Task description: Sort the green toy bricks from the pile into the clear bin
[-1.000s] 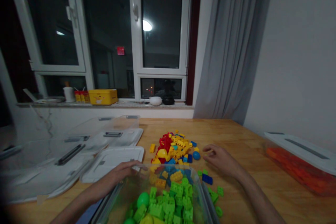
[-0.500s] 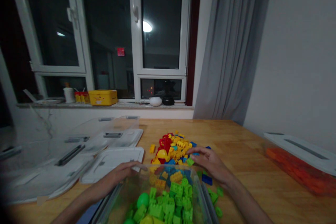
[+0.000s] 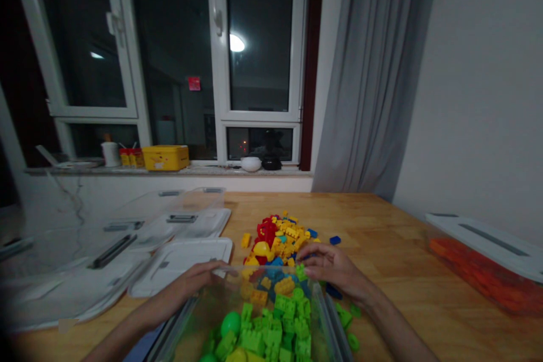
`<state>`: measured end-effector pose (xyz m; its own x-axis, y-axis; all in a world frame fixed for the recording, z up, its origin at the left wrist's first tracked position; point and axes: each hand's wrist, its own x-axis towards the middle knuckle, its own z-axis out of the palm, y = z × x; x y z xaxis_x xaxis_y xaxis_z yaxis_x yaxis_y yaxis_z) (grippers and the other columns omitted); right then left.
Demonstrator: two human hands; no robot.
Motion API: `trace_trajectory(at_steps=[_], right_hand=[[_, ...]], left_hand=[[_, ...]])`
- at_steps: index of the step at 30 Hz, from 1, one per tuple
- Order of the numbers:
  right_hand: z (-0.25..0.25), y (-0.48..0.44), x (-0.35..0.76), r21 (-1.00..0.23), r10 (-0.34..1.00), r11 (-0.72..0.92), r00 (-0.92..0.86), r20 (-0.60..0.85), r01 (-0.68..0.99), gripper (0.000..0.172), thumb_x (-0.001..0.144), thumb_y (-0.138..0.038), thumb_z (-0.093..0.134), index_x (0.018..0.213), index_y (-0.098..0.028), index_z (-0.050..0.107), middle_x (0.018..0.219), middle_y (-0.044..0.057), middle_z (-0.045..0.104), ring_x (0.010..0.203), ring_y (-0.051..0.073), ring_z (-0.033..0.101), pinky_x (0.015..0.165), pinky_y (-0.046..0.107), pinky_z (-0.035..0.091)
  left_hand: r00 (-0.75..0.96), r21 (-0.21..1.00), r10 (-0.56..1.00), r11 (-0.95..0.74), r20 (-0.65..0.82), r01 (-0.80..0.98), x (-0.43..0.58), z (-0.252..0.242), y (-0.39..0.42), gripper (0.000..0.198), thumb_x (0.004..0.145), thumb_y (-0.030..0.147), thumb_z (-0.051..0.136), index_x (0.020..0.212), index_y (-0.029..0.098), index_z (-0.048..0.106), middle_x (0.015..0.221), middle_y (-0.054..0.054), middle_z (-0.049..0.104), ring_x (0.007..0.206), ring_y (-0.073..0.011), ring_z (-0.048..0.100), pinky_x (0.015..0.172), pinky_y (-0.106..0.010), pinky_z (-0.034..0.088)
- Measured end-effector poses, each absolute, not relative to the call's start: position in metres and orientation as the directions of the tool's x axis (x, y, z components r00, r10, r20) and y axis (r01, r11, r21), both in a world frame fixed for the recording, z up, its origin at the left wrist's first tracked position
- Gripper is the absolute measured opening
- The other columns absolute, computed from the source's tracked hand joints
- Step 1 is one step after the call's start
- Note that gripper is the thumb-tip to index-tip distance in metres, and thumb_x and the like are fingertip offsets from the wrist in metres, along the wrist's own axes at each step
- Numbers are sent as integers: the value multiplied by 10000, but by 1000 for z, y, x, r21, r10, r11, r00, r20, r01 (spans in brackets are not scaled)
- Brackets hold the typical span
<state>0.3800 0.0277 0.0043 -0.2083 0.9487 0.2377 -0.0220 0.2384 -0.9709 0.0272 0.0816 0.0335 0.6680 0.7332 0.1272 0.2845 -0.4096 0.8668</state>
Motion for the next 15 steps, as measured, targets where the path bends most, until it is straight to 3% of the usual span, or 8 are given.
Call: trace_trajectory(at_steps=[4, 8, 11, 15], right_hand=[[5, 26, 381, -971, 948, 238, -209, 240, -31, 345, 704, -363, 818, 985, -203, 701, 1035, 70, 715, 973, 222, 673, 872, 346, 497], [6, 30, 384, -971, 966, 229, -135, 218, 71, 302, 796, -432, 721, 976, -192, 690, 937, 73, 740, 924, 219, 678, 857, 349, 497], [-2, 41, 394, -917, 965, 259, -51, 256, 305, 331, 825, -495, 650, 938, -188, 697, 923, 73, 733, 872, 222, 669, 821, 350, 503], [-21, 58, 416, -637, 933, 266, -27, 359, 723, 345, 841, -510, 582, 906, -201, 720, 891, 64, 712, 794, 218, 625, 714, 329, 483]], left_hand=[[639, 861, 758, -406, 130, 306, 26, 31, 83, 363, 867, 317, 455, 1080, 225, 734, 1269, -28, 679, 1189, -255, 560, 1097, -375, 349], [637, 860, 759, -407, 130, 309, 24, 28, 86, 378, 867, 351, 472, 1138, 242, 713, 1281, -27, 673, 1198, -258, 551, 1100, -375, 345], [630, 858, 769, -393, 110, 330, 25, 28, 85, 380, 869, 339, 473, 1154, 244, 706, 1282, -26, 672, 1199, -257, 552, 1090, -367, 354], [638, 859, 764, -389, 98, 334, 25, 31, 83, 373, 881, 318, 455, 1148, 254, 708, 1289, -16, 667, 1180, -247, 564, 1069, -352, 373]])
